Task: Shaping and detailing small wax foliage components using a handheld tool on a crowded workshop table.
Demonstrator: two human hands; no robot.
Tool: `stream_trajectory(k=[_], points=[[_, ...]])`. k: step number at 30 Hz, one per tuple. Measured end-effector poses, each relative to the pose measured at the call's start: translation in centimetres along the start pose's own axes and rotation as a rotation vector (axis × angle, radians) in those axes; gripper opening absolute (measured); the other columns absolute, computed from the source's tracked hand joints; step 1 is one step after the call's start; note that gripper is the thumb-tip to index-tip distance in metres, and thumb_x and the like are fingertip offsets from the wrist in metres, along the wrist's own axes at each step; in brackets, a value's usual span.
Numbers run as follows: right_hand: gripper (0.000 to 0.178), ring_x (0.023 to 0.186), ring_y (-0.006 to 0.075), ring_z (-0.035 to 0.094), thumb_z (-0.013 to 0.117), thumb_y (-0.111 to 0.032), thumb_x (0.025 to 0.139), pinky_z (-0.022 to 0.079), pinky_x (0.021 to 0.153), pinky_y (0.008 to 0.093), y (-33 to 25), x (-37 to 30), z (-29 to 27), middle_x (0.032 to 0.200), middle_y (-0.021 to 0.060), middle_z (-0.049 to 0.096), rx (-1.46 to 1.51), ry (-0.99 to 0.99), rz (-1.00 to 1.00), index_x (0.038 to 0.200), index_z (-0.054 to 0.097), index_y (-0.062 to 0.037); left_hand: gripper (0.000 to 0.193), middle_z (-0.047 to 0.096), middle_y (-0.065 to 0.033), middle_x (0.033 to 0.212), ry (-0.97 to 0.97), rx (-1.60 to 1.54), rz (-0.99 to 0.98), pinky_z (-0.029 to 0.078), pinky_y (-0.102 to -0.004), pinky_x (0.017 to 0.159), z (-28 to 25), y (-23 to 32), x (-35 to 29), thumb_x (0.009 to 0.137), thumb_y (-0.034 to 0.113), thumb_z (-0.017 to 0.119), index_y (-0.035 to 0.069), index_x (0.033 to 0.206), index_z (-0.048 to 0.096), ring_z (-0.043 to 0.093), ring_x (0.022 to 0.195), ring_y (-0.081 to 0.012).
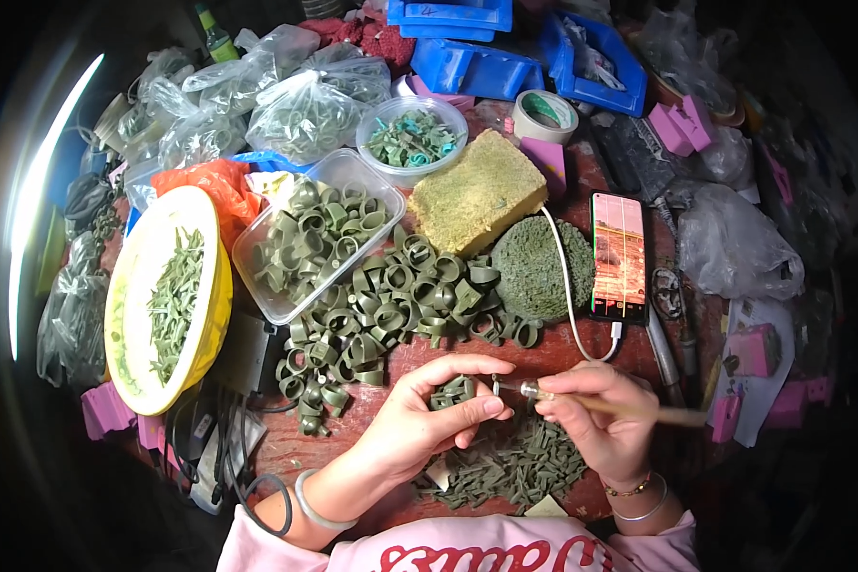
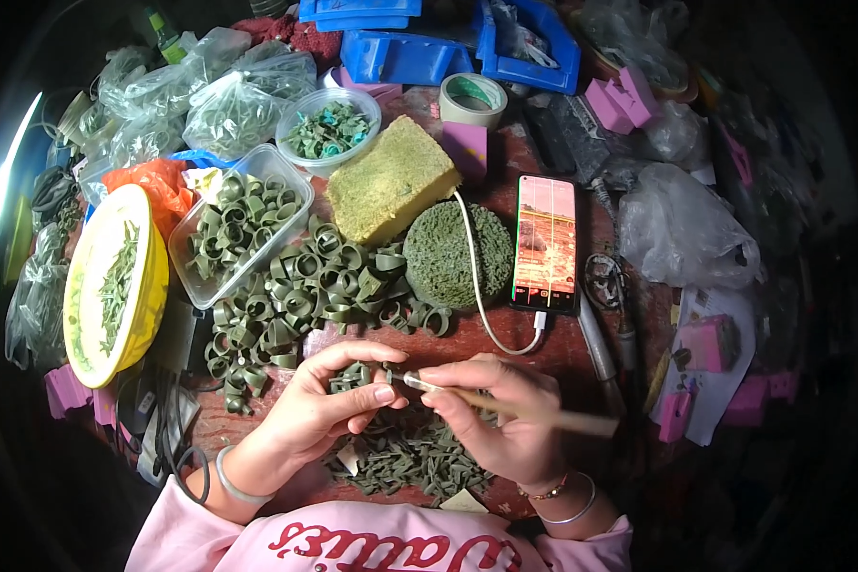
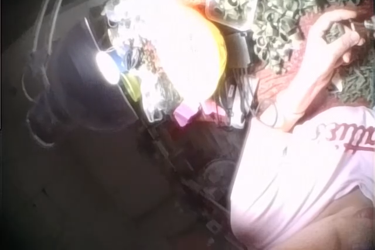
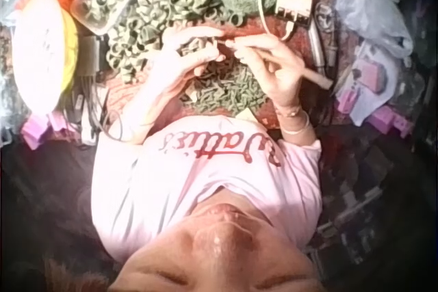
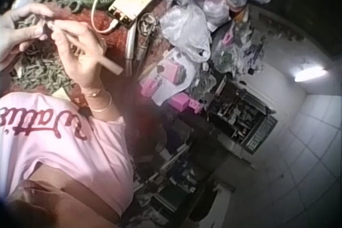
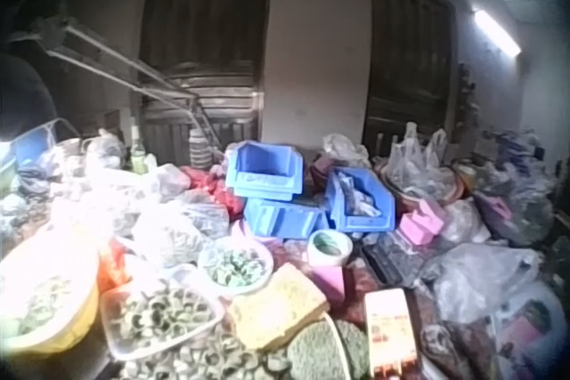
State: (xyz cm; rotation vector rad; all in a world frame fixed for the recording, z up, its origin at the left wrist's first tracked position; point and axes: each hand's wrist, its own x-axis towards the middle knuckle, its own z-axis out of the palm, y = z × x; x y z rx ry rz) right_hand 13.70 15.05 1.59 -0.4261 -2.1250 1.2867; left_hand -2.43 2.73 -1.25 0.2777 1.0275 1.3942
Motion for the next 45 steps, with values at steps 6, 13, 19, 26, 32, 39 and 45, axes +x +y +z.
stream_trajectory(k=[6,13,19,26,32,39,45], points=[[0.013,0.07,0.0137,0.066,0.062,0.001,0.088,0.051,0.062,0.0234,0.29,-0.7,0.6,0.083,0.0094,0.068,0.114,0.193,0.199,0.1,0.064,0.0042,0.034,0.068,-0.0062,0.087,-0.006,0.011,-0.01,0.039,-0.0164,0.053,-0.02,0.11,-0.25,0.086,0.004,0.067,0.007,0.119,0.06,0.049,0.058,-0.0035],[0.013,0.069,0.0158,0.066,0.065,0.001,0.086,0.052,0.062,0.0251,0.35,-0.31,0.31,0.084,0.0116,0.068,0.025,0.054,0.084,0.099,0.064,0.0028,0.032,0.062,-0.0039,0.087,-0.008,0.056,0.006,0.039,-0.0154,0.05,0.09,0.09,-0.21,0.085,0.002,0.067,0.005,0.117,0.061,0.057,0.069,-0.0076],[0.014,0.07,0.0162,0.066,0.065,0.001,0.085,0.052,0.062,0.0256,0.39,-0.2,0.24,0.084,0.0118,0.068,0.007,0.051,0.052,0.099,0.064,0.0024,0.031,0.057,-0.0028,0.087,0.001,0.047,-0.011,0.039,-0.0151,0.048,0.12,0.15,-0.19,0.084,0.0,0.067,0.002,0.115,0.06,0.065,0.082,-0.0119],[0.012,0.07,0.0146,0.067,0.063,-0.002,0.088,0.054,0.062,0.0235,0.26,-0.67,0.21,0.085,0.0118,0.068,0.197,0.023,0.241,0.099,0.064,0.0037,0.03,0.059,-0.0026,0.085,-0.008,0.08,0.018,0.039,-0.0148,0.048,0.08,-0.05,-0.19,0.084,0.001,0.068,0.003,0.114,0.061,0.059,0.068,-0.006],[0.012,0.075,0.0128,0.066,0.059,-0.004,0.092,0.054,0.065,0.0217,0.12,-0.99,-0.21,0.089,0.0127,0.066,0.394,-0.094,0.243,0.097,0.064,0.0059,0.029,0.06,-0.0009,0.084,0.026,0.107,0.017,0.038,-0.0144,0.048,0.24,0.06,-0.06,0.084,0.002,0.068,0.003,0.113,0.062,0.055,0.063,-0.0041],[0.012,0.073,0.013,0.065,0.062,-0.003,0.089,0.052,0.065,0.0228,0.34,-0.63,0.4,0.087,0.0114,0.067,0.233,0.055,0.272,0.098,0.065,0.0049,0.029,0.059,-0.0017,0.087,0.006,0.093,-0.007,0.039,-0.0147,0.048,0.19,0.1,-0.3,0.085,0.001,0.067,0.003,0.114,0.062,0.061,0.073,-0.0072],[0.013,0.069,0.0146,0.065,0.066,-0.002,0.085,0.051,0.063,0.0246,0.31,-0.33,0.36,0.08,0.0099,0.068,0.046,0.097,0.134,0.097,0.066,0.0021,0.031,0.058,-0.0021,0.089,0.007,0.07,-0.031,0.04,-0.0148,0.048,0.13,0.19,-0.28,0.085,0.001,0.067,0.003,0.115,0.061,0.064,0.081,-0.0099]])
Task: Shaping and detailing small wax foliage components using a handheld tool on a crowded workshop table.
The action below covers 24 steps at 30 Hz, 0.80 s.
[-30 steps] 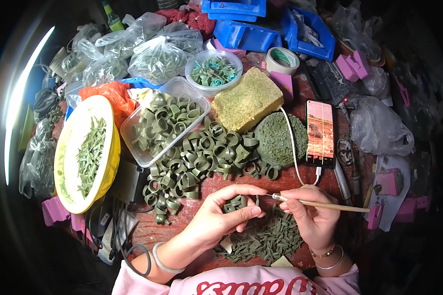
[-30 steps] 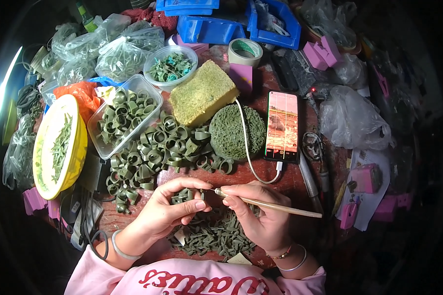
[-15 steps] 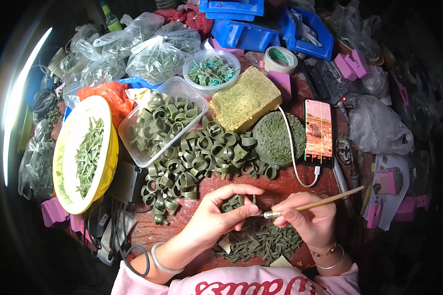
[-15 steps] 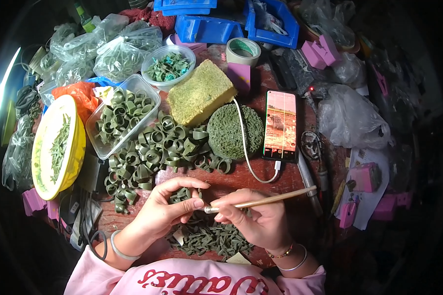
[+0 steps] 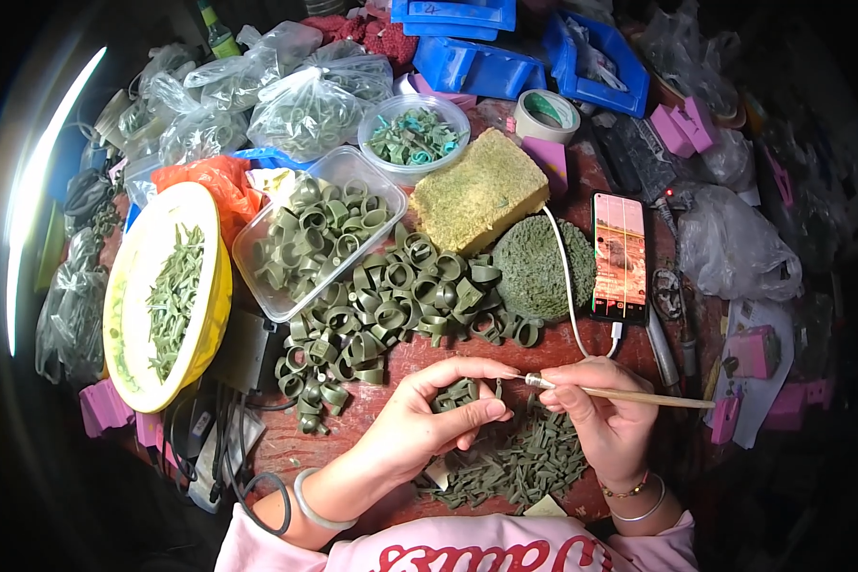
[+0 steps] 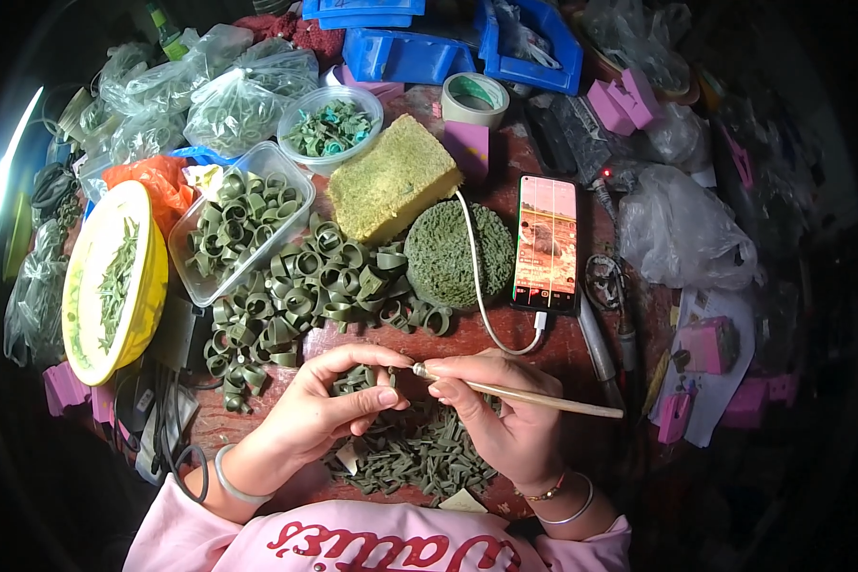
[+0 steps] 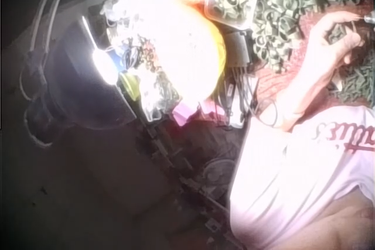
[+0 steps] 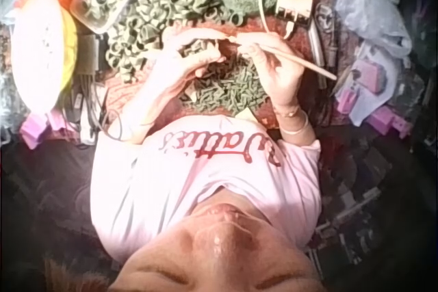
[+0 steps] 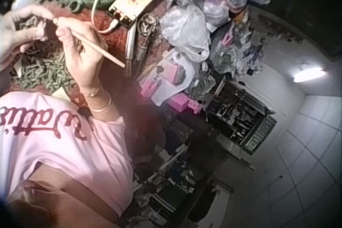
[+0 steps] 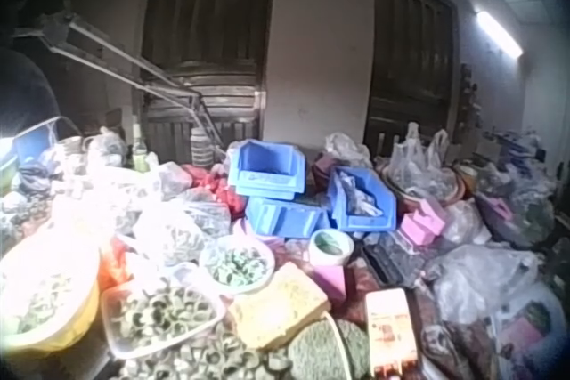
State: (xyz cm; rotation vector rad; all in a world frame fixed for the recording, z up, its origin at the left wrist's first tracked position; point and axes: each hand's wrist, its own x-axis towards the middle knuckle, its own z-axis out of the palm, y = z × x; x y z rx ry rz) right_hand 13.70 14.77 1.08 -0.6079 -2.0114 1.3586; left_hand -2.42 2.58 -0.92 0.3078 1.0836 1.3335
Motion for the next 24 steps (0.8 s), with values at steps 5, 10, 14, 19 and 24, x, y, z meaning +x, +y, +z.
stream_trajectory(k=[5,10,14,19,24], points=[[0.013,0.069,0.0151,0.066,0.067,-0.002,0.085,0.051,0.062,0.025,0.22,0.07,0.04,0.081,0.0101,0.069,0.009,-0.051,-0.031,0.097,0.066,0.0016,0.032,0.067,-0.0011,0.087,-0.007,0.0,-0.001,0.036,-0.015,0.05,-0.15,-0.31,-0.03,0.086,0.006,0.068,0.01,0.117,0.062,0.049,0.057,-0.0017],[0.013,0.07,0.0153,0.066,0.066,-0.001,0.085,0.051,0.062,0.025,0.0,0.08,-0.09,0.082,0.0103,0.069,-0.031,-0.007,-0.032,0.097,0.066,0.0017,0.032,0.062,-0.0014,0.087,-0.006,-0.018,0.002,0.038,-0.0145,0.049,-0.06,-0.15,0.01,0.086,0.003,0.067,0.006,0.117,0.061,0.057,0.07,-0.0067],[0.014,0.069,0.0151,0.066,0.067,-0.001,0.085,0.051,0.061,0.0245,0.19,0.03,-0.01,0.082,0.0103,0.069,0.022,-0.043,-0.015,0.098,0.066,0.0019,0.031,0.056,-0.0022,0.088,-0.009,-0.055,-0.03,0.039,-0.0145,0.047,0.05,0.13,-0.01,0.086,-0.001,0.065,0.002,0.116,0.06,0.065,0.083,-0.0116],[0.013,0.068,0.0146,0.065,0.067,-0.001,0.085,0.051,0.061,0.024,0.07,0.13,-0.15,0.081,0.0105,0.069,-0.026,-0.009,-0.042,0.098,0.066,0.0021,0.034,0.068,-0.0025,0.088,-0.036,-0.041,-0.02,0.032,-0.0144,0.048,-0.35,-0.35,0.05,0.087,0.008,0.067,0.012,0.12,0.061,0.046,0.056,-0.0011],[0.014,0.068,0.0143,0.065,0.067,-0.001,0.084,0.051,0.061,0.0237,0.62,-0.31,0.17,0.082,0.0111,0.069,0.083,0.022,0.064,0.098,0.066,0.0025,0.034,0.069,-0.0036,0.09,-0.07,-0.045,-0.008,0.03,-0.014,0.047,-0.48,-0.53,0.02,0.088,0.009,0.066,0.013,0.122,0.06,0.046,0.056,-0.0008]])
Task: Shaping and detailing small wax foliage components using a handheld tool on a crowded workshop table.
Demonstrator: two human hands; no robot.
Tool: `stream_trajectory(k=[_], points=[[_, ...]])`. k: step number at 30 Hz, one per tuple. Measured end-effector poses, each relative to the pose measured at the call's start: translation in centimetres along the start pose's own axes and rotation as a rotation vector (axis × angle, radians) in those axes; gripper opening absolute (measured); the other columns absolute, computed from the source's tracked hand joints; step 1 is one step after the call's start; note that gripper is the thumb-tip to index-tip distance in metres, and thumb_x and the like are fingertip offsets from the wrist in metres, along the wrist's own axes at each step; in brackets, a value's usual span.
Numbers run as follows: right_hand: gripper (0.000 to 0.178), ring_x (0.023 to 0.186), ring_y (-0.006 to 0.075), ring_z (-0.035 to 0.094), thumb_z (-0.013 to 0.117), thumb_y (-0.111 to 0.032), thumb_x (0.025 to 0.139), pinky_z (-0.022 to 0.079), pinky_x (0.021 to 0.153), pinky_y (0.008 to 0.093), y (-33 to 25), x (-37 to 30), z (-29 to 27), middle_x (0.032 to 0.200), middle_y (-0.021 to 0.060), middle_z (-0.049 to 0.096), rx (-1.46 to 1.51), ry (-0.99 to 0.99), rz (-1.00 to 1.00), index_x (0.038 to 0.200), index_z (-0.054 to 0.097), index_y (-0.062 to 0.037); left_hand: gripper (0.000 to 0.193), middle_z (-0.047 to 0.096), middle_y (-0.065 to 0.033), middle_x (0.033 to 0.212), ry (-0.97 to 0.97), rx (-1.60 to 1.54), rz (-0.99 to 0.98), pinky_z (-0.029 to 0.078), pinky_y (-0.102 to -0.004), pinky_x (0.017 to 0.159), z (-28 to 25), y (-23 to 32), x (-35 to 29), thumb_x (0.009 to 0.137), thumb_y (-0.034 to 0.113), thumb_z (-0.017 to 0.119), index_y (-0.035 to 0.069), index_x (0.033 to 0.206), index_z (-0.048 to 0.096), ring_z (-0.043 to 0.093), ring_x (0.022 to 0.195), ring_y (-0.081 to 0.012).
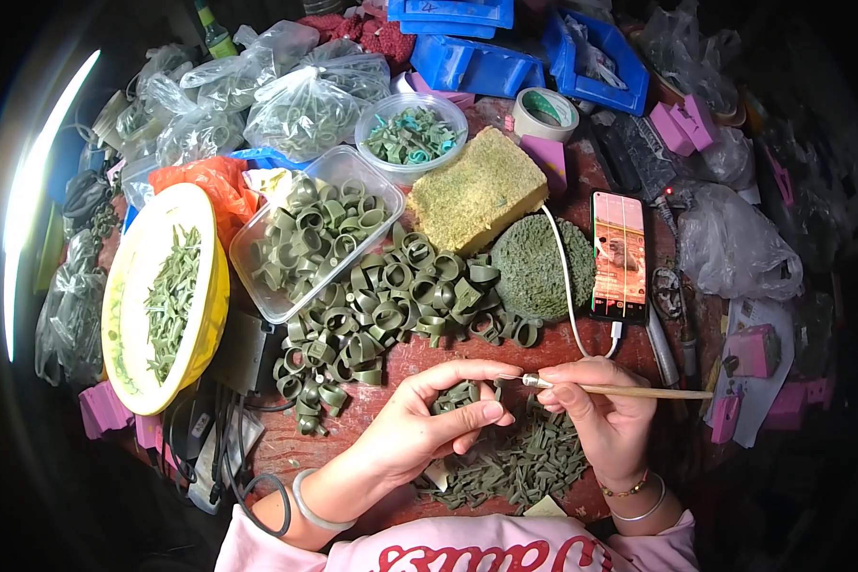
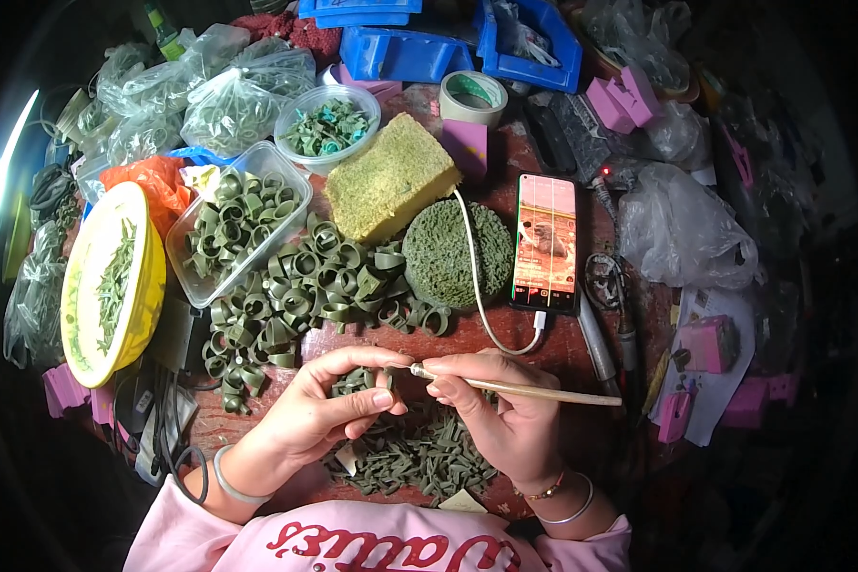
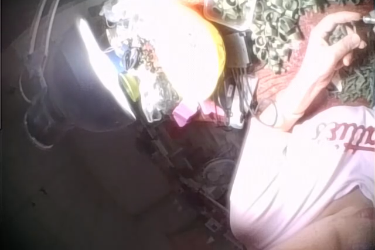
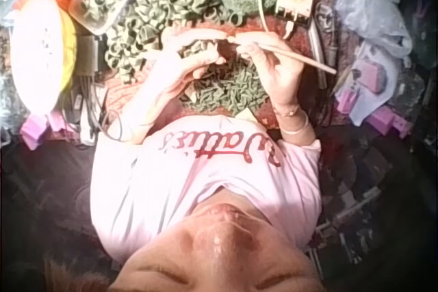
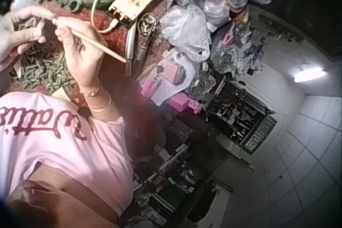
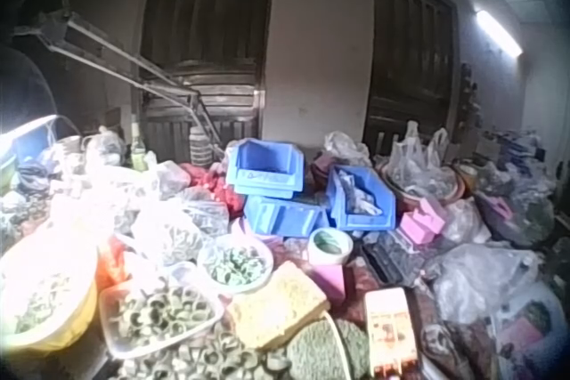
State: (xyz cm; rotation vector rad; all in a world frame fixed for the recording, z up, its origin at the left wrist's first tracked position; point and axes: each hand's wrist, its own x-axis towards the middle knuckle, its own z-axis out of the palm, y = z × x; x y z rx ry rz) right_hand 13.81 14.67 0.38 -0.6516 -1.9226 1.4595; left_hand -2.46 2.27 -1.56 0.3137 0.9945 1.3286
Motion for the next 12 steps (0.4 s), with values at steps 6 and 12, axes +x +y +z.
stream_trajectory(k=[6,12], points=[[0.014,0.069,0.0144,0.066,0.067,-0.001,0.085,0.051,0.062,0.0236,-0.37,0.27,-0.16,0.083,0.0115,0.069,-0.016,-0.066,-0.054,0.098,0.066,0.0031,0.036,0.069,-0.0036,0.09,-0.005,0.004,-0.011,0.03,-0.0141,0.046,0.02,0.04,-0.01,0.088,0.009,0.065,0.013,0.123,0.059,0.046,0.056,-0.0009],[0.013,0.07,0.0174,0.067,0.063,-0.002,0.088,0.052,0.063,0.0247,-0.37,-0.17,-0.18,0.088,0.0118,0.069,0.079,0.008,0.026,0.1,0.066,0.0023,0.039,0.069,-0.0038,0.094,-0.046,-0.038,-0.02,0.031,-0.014,0.047,-0.21,0.31,-0.07,0.09,0.01,0.064,0.014,0.128,0.056,0.047,0.056,-0.0015]])
